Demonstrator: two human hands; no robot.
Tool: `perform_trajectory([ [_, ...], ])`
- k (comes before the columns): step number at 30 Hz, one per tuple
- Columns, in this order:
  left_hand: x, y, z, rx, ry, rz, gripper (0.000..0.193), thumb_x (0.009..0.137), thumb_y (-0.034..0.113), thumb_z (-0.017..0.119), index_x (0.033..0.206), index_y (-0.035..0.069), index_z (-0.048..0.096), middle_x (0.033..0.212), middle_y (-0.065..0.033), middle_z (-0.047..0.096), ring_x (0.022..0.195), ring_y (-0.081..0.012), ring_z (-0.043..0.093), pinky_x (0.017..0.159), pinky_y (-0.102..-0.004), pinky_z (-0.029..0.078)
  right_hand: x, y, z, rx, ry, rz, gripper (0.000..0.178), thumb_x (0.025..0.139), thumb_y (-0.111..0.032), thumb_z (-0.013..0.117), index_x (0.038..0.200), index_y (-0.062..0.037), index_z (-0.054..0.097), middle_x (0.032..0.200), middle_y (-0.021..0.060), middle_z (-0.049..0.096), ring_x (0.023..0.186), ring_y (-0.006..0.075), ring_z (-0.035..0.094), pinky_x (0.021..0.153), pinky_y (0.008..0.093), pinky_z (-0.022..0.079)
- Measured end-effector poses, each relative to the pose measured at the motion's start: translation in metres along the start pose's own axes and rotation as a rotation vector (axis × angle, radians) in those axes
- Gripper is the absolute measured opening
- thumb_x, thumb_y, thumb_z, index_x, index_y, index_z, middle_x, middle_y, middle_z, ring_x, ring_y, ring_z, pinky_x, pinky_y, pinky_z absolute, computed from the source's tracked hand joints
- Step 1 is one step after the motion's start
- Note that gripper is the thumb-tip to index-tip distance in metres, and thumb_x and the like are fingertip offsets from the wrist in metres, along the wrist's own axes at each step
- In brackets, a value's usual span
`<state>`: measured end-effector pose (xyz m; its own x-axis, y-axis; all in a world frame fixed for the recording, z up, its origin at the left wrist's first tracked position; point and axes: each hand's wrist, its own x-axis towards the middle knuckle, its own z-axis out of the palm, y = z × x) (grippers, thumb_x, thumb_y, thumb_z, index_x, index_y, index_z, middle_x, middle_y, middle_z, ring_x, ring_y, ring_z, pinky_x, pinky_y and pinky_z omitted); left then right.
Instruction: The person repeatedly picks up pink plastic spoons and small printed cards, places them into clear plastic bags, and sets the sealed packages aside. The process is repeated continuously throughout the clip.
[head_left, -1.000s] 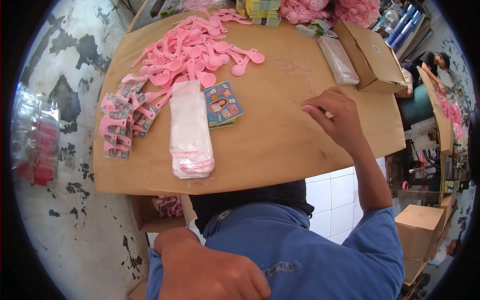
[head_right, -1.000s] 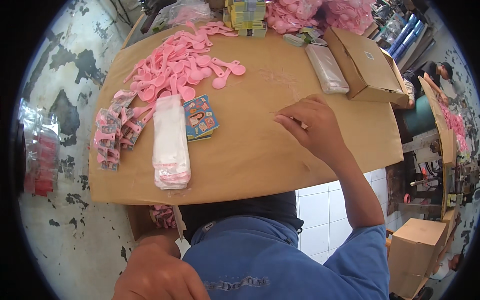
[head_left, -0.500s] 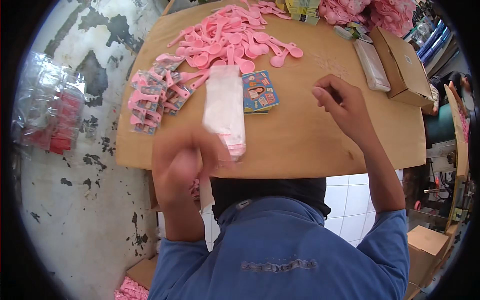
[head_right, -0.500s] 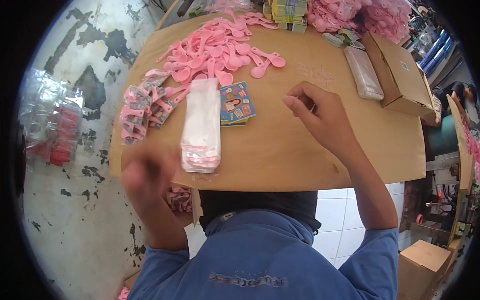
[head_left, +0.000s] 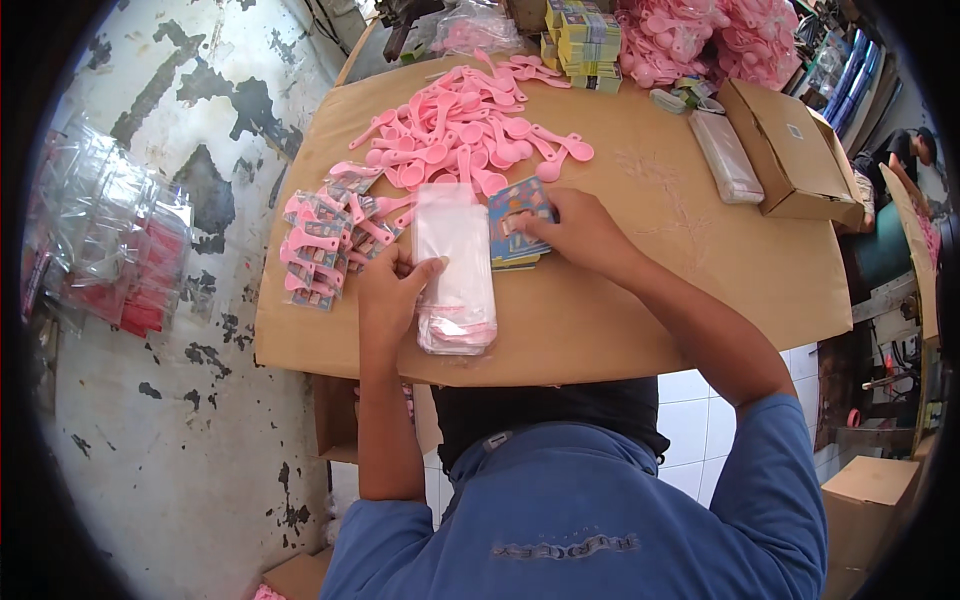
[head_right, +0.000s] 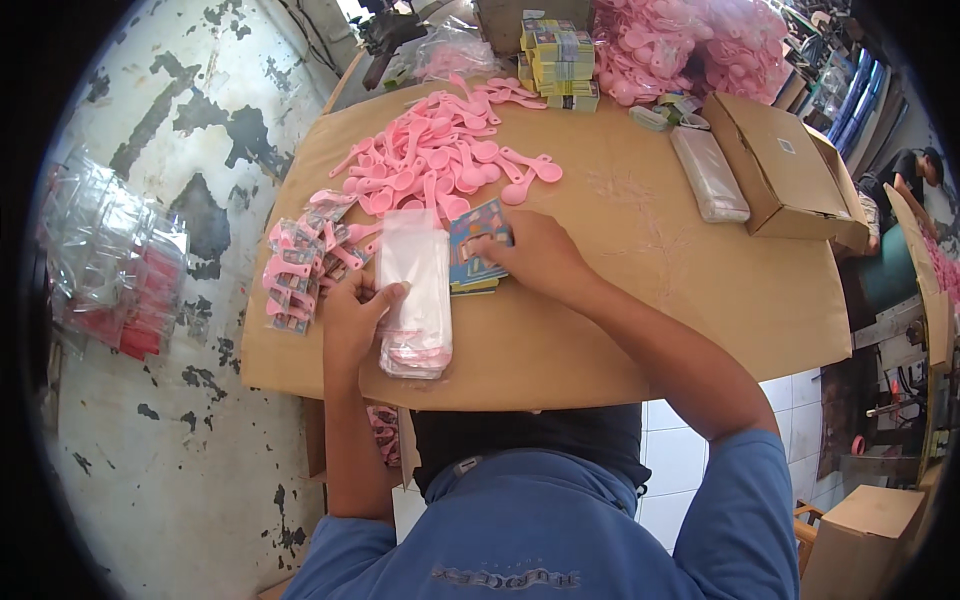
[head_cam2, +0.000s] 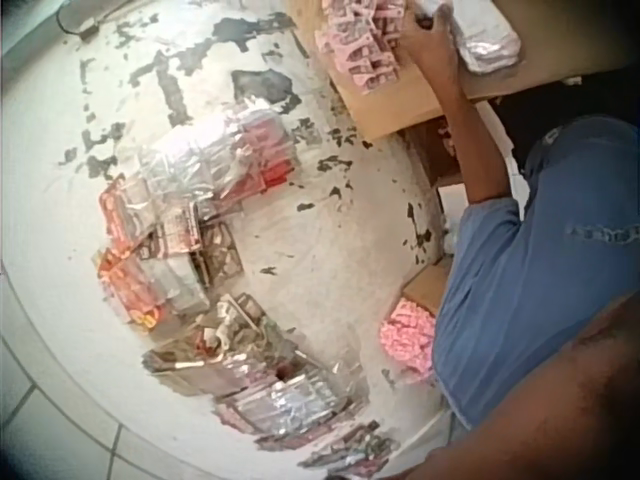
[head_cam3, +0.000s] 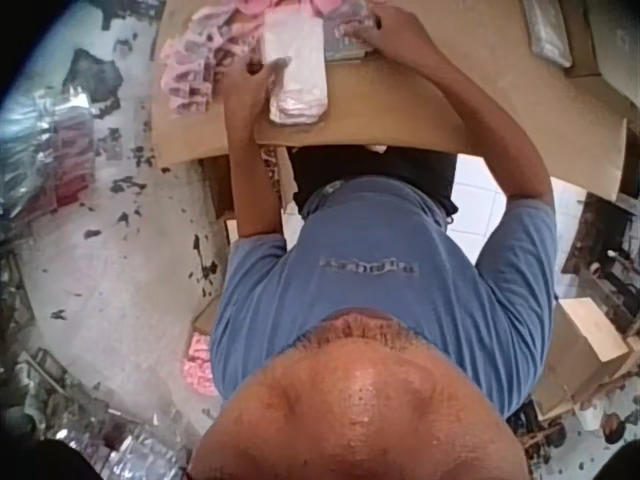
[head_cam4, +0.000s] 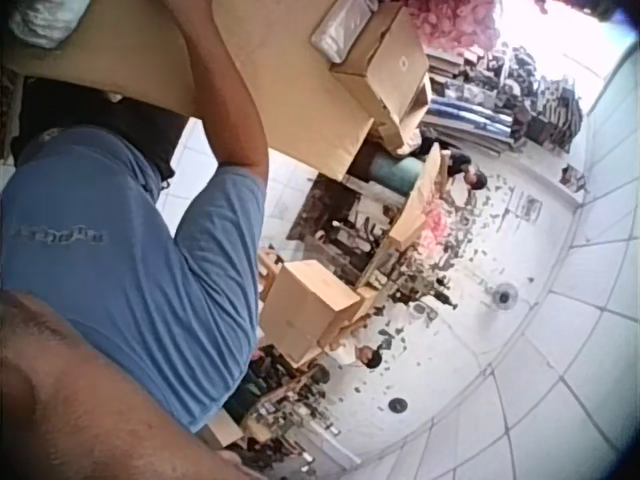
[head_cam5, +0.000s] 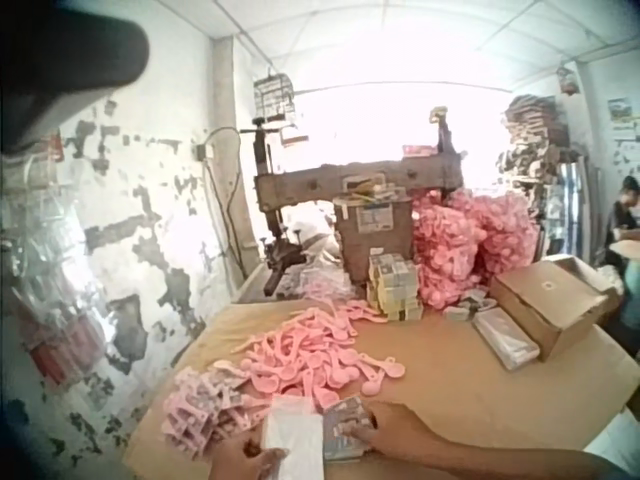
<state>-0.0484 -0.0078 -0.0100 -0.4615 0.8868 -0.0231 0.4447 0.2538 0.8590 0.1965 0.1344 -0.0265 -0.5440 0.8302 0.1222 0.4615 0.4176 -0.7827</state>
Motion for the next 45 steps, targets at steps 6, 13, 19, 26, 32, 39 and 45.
perform_trajectory([
  [6, -0.005, 0.002, -0.009, 0.101, 0.084, 0.093, 0.024, 0.093, 0.019, 0.075, 0.095, -0.005, 0.073, 0.069, -0.0049, 0.064, 0.063, -0.0115, 0.054, 0.059, -0.0335, 0.044, -0.001, 0.005, -0.02, -0.038, 0.013, 0.07, 0.032, 0.096, -0.029, 0.069, 0.103, 0.0016, 0.067, 0.083, 0.0149, 0.068, 0.071, 0.0261, 0.065, 0.068, 0.0411, 0.05],
  [13, -0.007, -0.018, -0.008, -0.036, 0.268, 0.257, 0.027, 0.098, 0.021, 0.069, 0.104, -0.005, 0.075, 0.083, -0.0065, 0.069, 0.071, -0.0123, 0.056, 0.065, -0.0298, 0.045, -0.039, -0.027, -0.052, 0.245, 0.132, 0.092, 0.02, 0.099, -0.013, 0.065, 0.114, 0.0004, 0.066, 0.077, 0.0058, 0.064, 0.062, 0.0106, 0.056, 0.058, 0.0291, 0.047],
  [19, -0.029, 0.005, 0.0, -0.782, 0.18, 0.214, 0.024, 0.105, 0.017, 0.061, 0.119, 0.0, 0.069, 0.11, -0.0139, 0.074, 0.095, -0.0181, 0.072, 0.083, -0.0278, 0.058, -0.094, -0.051, -0.04, 0.492, 0.045, 0.054, 0.018, 0.1, -0.012, 0.065, 0.111, 0.0011, 0.066, 0.08, 0.0012, 0.065, 0.063, 0.0049, 0.055, 0.057, 0.0236, 0.046],
  [26, -0.06, 0.044, 0.035, -1.127, 0.01, 0.143, 0.027, 0.1, 0.01, 0.067, 0.123, -0.001, 0.061, 0.11, -0.0209, 0.073, 0.094, -0.0289, 0.075, 0.081, -0.0339, 0.063, -0.126, -0.053, 0.0, 0.783, 0.009, 0.102, 0.016, 0.101, -0.013, 0.064, 0.111, 0.0002, 0.065, 0.085, -0.0001, 0.066, 0.065, 0.0035, 0.056, 0.06, 0.0211, 0.048],
  [32, -0.067, 0.039, 0.053, -0.998, 0.082, 0.224, 0.025, 0.096, 0.008, 0.072, 0.117, -0.002, 0.064, 0.1, -0.018, 0.075, 0.088, -0.0224, 0.075, 0.08, -0.033, 0.063, -0.132, -0.055, 0.001, 0.935, 0.007, 0.041, 0.018, 0.103, -0.017, 0.064, 0.108, -0.0001, 0.064, 0.084, 0.0003, 0.065, 0.067, 0.0045, 0.058, 0.062, 0.0215, 0.049],
  [39, -0.074, 0.066, 0.066, -1.068, 0.076, 0.176, 0.021, 0.098, 0.009, 0.069, 0.114, -0.003, 0.064, 0.102, -0.0189, 0.075, 0.09, -0.0217, 0.075, 0.082, -0.0324, 0.062, -0.131, -0.045, -0.002, 0.874, 0.057, 0.009, 0.016, 0.102, -0.015, 0.064, 0.107, 0.0002, 0.066, 0.081, 0.0002, 0.065, 0.068, 0.0055, 0.06, 0.062, 0.0224, 0.049],
  [45, -0.064, 0.063, 0.073, -1.058, 0.045, 0.149, 0.018, 0.099, 0.008, 0.067, 0.112, -0.005, 0.064, 0.104, -0.0196, 0.075, 0.092, -0.0246, 0.076, 0.082, -0.0346, 0.063, -0.132, -0.041, -0.017, 0.764, 0.072, 0.084, 0.015, 0.102, -0.014, 0.065, 0.106, 0.0003, 0.067, 0.079, -0.0002, 0.064, 0.065, 0.0047, 0.058, 0.061, 0.0227, 0.049],
])
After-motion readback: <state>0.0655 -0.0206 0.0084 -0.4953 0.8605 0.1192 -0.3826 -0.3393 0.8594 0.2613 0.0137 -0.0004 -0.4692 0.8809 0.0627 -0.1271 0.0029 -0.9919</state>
